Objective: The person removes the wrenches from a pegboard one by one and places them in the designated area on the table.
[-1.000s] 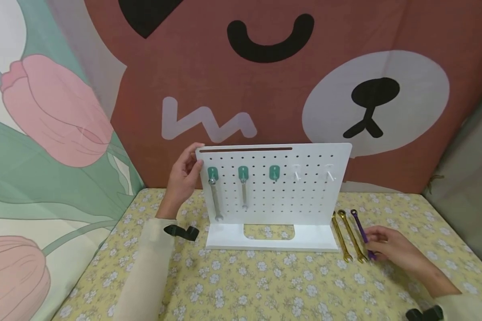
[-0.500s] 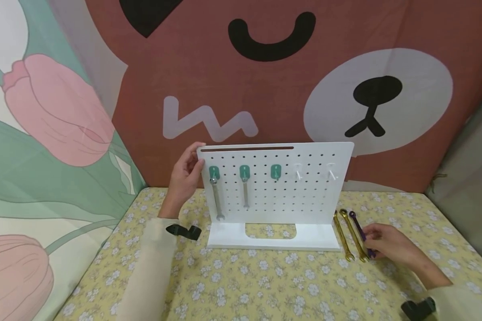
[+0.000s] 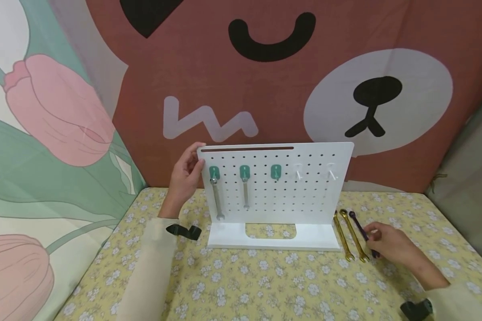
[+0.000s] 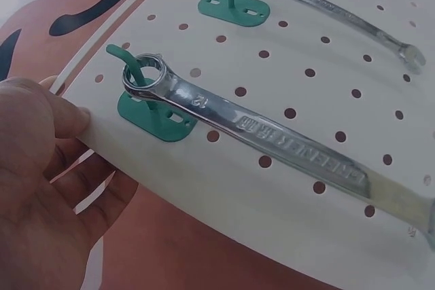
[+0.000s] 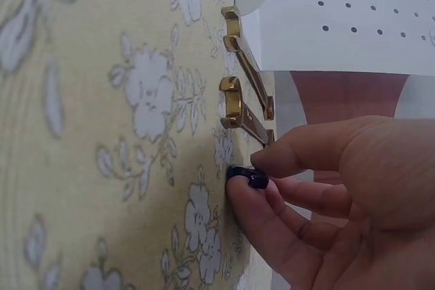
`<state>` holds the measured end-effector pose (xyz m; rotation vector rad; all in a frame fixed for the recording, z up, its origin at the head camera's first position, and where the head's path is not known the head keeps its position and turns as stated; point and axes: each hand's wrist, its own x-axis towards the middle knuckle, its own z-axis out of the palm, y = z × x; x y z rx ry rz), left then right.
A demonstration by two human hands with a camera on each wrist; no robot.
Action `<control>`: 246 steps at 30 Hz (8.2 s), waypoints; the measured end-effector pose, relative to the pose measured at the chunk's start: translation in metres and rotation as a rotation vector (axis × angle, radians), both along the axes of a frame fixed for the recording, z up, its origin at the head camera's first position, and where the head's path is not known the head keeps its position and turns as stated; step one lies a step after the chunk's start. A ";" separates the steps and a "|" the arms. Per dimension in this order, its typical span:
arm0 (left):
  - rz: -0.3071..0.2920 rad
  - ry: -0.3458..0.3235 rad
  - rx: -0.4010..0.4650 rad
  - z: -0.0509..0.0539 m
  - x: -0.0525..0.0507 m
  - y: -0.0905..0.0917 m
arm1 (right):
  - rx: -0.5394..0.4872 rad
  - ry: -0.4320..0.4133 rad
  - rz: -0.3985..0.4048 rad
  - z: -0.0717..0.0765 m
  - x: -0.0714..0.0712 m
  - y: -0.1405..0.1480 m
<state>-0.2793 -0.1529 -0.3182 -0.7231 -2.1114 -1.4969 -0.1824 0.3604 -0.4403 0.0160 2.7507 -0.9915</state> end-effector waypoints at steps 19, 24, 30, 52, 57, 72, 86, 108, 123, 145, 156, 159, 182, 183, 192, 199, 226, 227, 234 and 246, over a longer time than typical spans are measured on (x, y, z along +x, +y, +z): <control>-0.007 0.004 -0.013 0.001 0.000 0.000 | -0.004 -0.037 0.011 0.002 0.002 0.004; -0.007 0.006 -0.013 0.001 -0.001 0.000 | 0.008 -0.033 0.011 0.005 0.002 0.004; -0.001 -0.004 -0.007 0.001 0.000 -0.001 | 0.037 0.034 0.029 0.009 0.004 -0.002; -0.032 0.025 -0.011 0.002 0.000 0.000 | -0.203 0.485 0.120 0.024 -0.004 -0.093; -0.022 0.026 -0.004 0.002 0.002 -0.001 | -0.255 0.486 0.134 0.025 -0.010 -0.117; -0.018 0.017 -0.006 0.002 -0.001 0.000 | -0.411 0.498 0.189 0.016 -0.021 -0.173; -0.009 0.008 0.000 0.002 0.003 0.000 | -0.512 0.454 0.207 0.013 -0.035 -0.214; -0.007 -0.003 0.003 0.000 0.002 0.001 | -0.471 0.477 0.206 0.032 -0.061 -0.245; -0.001 0.006 -0.003 -0.001 0.001 0.001 | -0.509 0.508 0.264 0.035 -0.072 -0.257; -0.012 0.009 -0.004 0.000 0.001 -0.002 | -0.617 0.409 0.256 0.034 -0.064 -0.265; -0.047 0.030 -0.001 0.005 0.000 -0.002 | -0.766 0.280 0.293 0.046 -0.053 -0.259; -0.044 0.023 -0.011 0.004 -0.001 -0.002 | -0.799 0.248 0.300 0.050 -0.051 -0.257; -0.076 0.026 0.033 0.002 0.001 -0.002 | -0.914 0.152 0.349 0.072 -0.042 -0.252; -0.076 0.027 0.031 0.003 0.001 -0.001 | -0.915 0.152 0.350 0.073 -0.042 -0.251; -0.052 -0.001 0.017 0.003 0.005 -0.001 | -0.912 0.163 0.374 0.077 -0.039 -0.249; -0.056 -0.005 0.010 0.004 0.004 -0.002 | -0.881 0.170 0.359 0.077 -0.031 -0.235; 0.003 -0.021 -0.081 0.008 0.005 -0.006 | -0.628 0.069 0.186 0.049 0.033 -0.085; -0.003 -0.019 -0.086 0.009 0.005 -0.006 | -0.618 0.067 0.180 0.048 0.034 -0.078; -0.038 -0.002 -0.077 0.011 0.003 -0.007 | -0.568 0.071 0.109 0.035 0.031 -0.038; -0.050 0.004 -0.063 0.010 0.004 -0.006 | -0.426 0.042 -0.005 0.013 0.011 0.015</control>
